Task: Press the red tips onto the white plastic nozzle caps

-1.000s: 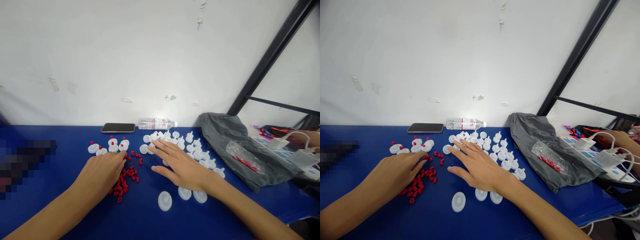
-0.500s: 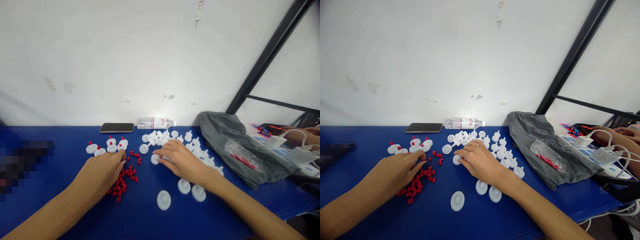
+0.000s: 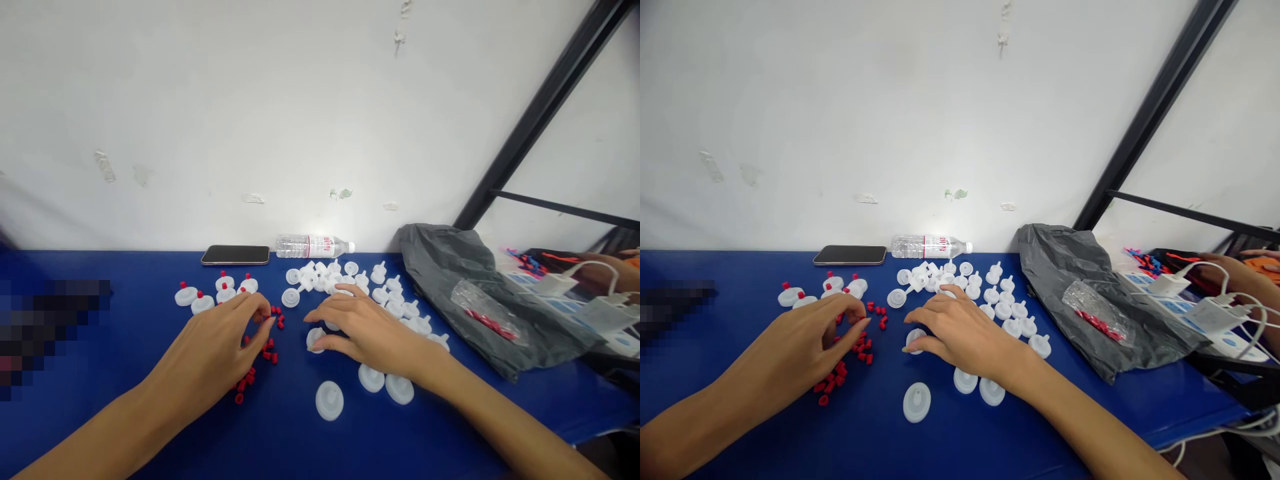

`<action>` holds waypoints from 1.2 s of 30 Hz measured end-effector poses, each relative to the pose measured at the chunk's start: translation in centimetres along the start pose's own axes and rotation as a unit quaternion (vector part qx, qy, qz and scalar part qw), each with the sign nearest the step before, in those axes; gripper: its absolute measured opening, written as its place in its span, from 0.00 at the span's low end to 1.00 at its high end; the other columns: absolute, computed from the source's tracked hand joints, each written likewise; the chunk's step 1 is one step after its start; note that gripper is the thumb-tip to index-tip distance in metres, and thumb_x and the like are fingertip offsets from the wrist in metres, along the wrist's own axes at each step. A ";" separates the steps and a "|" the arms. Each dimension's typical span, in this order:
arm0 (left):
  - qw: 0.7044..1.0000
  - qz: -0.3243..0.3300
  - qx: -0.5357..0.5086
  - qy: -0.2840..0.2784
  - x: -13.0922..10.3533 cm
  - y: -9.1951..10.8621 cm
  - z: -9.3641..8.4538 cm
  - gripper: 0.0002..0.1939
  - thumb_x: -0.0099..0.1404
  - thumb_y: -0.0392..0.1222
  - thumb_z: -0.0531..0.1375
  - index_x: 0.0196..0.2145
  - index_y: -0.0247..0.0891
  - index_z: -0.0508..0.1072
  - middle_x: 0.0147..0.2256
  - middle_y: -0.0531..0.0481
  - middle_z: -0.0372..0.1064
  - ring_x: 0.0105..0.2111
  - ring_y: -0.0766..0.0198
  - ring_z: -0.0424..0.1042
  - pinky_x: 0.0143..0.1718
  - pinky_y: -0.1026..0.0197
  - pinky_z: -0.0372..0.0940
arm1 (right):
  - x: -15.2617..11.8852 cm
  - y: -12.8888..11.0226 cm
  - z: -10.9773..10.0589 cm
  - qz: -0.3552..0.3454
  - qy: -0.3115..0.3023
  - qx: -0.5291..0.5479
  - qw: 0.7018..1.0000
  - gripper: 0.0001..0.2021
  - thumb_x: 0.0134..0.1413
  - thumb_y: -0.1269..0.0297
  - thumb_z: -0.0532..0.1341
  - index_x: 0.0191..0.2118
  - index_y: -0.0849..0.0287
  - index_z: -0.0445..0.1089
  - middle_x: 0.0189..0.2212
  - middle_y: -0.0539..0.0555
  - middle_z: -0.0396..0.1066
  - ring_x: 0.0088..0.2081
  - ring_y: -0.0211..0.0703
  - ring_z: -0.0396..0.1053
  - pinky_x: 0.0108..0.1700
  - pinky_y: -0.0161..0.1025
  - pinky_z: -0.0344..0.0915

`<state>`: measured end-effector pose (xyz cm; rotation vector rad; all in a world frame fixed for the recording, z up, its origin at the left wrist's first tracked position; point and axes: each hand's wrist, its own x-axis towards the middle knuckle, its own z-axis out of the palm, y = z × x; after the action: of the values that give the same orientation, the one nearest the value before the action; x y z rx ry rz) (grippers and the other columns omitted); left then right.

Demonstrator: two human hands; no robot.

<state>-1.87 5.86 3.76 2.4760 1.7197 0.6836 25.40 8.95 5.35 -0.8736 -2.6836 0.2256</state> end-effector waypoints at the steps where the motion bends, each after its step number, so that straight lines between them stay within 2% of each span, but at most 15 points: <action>1: 1.000 0.000 -0.008 0.001 0.0 0.0 0.0 0.13 0.74 0.50 0.52 0.40 0.45 0.74 0.28 0.54 0.75 0.23 0.60 0.72 0.28 0.59 0.61 | 0.0 0.1 0.0 0.008 -0.009 0.002 1.000 0.16 0.70 0.53 0.67 0.54 0.58 0.77 0.47 0.56 0.82 0.52 0.52 0.79 0.72 0.62 0.53; 5: 0.999 0.007 -0.041 0.009 -0.2 0.1 0.2 0.13 0.75 0.52 0.53 0.40 0.45 0.75 0.25 0.57 0.75 0.21 0.62 0.72 0.26 0.61 0.62 | 0.0 0.5 0.0 0.013 -0.015 0.015 1.000 0.09 0.69 0.57 0.69 0.45 0.57 0.80 0.43 0.53 0.83 0.48 0.49 0.80 0.73 0.63 0.52; 8: 0.998 0.019 -0.063 0.014 -0.3 0.3 0.3 0.14 0.76 0.53 0.55 0.41 0.46 0.77 0.28 0.58 0.78 0.21 0.64 0.72 0.25 0.62 0.64 | 0.0 0.6 0.0 -0.006 0.014 0.021 1.000 0.07 0.72 0.60 0.66 0.45 0.57 0.79 0.44 0.52 0.83 0.46 0.46 0.81 0.72 0.63 0.53; 11: 0.993 0.035 -0.106 0.037 -0.3 0.5 0.4 0.13 0.76 0.54 0.57 0.44 0.48 0.80 0.29 0.58 0.81 0.20 0.66 0.72 0.25 0.63 0.67 | -0.2 0.3 0.1 -0.018 0.047 0.042 0.998 0.07 0.76 0.64 0.61 0.49 0.56 0.78 0.48 0.55 0.80 0.48 0.45 0.79 0.60 0.50 0.70; 13: 0.984 0.051 -0.162 0.060 -0.2 0.7 0.5 0.13 0.75 0.54 0.59 0.45 0.50 0.81 0.33 0.57 0.84 0.22 0.66 0.76 0.26 0.65 0.69 | -0.4 0.0 0.1 -0.022 0.056 0.061 0.996 0.08 0.77 0.67 0.59 0.49 0.56 0.77 0.50 0.56 0.77 0.46 0.43 0.78 0.49 0.41 0.74; 15: 0.972 0.056 -0.222 0.058 -0.2 0.9 0.5 0.13 0.75 0.54 0.60 0.43 0.50 0.82 0.35 0.57 0.85 0.25 0.65 0.80 0.27 0.66 0.71 | -0.4 -0.2 0.1 -0.025 0.055 0.069 0.996 0.07 0.76 0.66 0.60 0.49 0.55 0.77 0.50 0.55 0.76 0.44 0.41 0.77 0.46 0.38 0.74; 17: 0.963 0.051 -0.260 0.043 -0.1 1.2 0.4 0.12 0.75 0.53 0.60 0.41 0.49 0.82 0.33 0.57 0.84 0.25 0.65 0.80 0.27 0.67 0.72 | -0.3 -0.5 0.1 -0.027 0.057 0.068 0.996 0.05 0.74 0.63 0.64 0.50 0.55 0.76 0.50 0.55 0.77 0.47 0.43 0.77 0.49 0.40 0.74; 20: 0.957 0.028 -0.287 0.022 -0.1 1.6 0.2 0.11 0.74 0.52 0.61 0.40 0.49 0.83 0.34 0.56 0.83 0.24 0.67 0.78 0.26 0.68 0.73 | -0.2 -0.7 0.4 -0.036 0.075 0.067 0.994 0.09 0.70 0.61 0.68 0.51 0.55 0.76 0.49 0.54 0.80 0.51 0.46 0.76 0.53 0.43 0.73; 25: 0.952 0.007 -0.306 -0.006 -0.7 1.9 0.0 0.09 0.73 0.51 0.63 0.41 0.51 0.85 0.29 0.58 0.82 0.26 0.66 0.80 0.28 0.68 0.74 | -0.2 -0.9 0.9 -0.028 0.109 0.033 0.993 0.09 0.66 0.57 0.71 0.45 0.56 0.77 0.39 0.51 0.81 0.42 0.45 0.76 0.45 0.41 0.71; 29: 0.950 0.044 -0.308 0.018 -1.3 2.2 0.2 0.09 0.73 0.46 0.63 0.42 0.56 0.85 0.29 0.61 0.83 0.25 0.68 0.79 0.26 0.70 0.72 | -0.3 -1.4 0.8 -0.008 0.134 -0.005 0.991 0.09 0.66 0.57 0.72 0.44 0.56 0.76 0.39 0.51 0.79 0.36 0.41 0.76 0.37 0.37 0.66; 31: 0.948 0.076 -0.308 0.037 -1.5 2.3 0.4 0.09 0.74 0.45 0.64 0.45 0.57 0.85 0.33 0.61 0.85 0.26 0.68 0.80 0.27 0.70 0.73 | -0.3 -1.8 0.7 -0.008 0.143 -0.023 0.989 0.09 0.65 0.58 0.72 0.43 0.56 0.76 0.38 0.50 0.77 0.33 0.39 0.74 0.33 0.36 0.62; 33: 0.944 0.113 -0.305 0.055 -1.6 2.4 0.6 0.10 0.74 0.44 0.64 0.47 0.58 0.84 0.38 0.62 0.86 0.29 0.68 0.83 0.29 0.70 0.76 | -0.4 -2.1 0.7 -0.012 0.150 -0.028 0.988 0.07 0.65 0.61 0.71 0.42 0.56 0.76 0.36 0.49 0.76 0.31 0.38 0.73 0.32 0.36 0.61; 36: 0.940 0.160 -0.289 0.085 -1.6 2.4 1.0 0.11 0.74 0.41 0.65 0.48 0.57 0.83 0.43 0.61 0.86 0.37 0.66 0.86 0.39 0.69 0.79 | -0.5 -2.4 0.9 -0.015 0.162 -0.027 0.986 0.05 0.62 0.66 0.71 0.41 0.56 0.76 0.35 0.47 0.76 0.29 0.36 0.71 0.31 0.35 0.61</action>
<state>0.18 3.66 3.03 2.3144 0.9452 1.2490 24.17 6.66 4.93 -0.8062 -2.4064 0.0001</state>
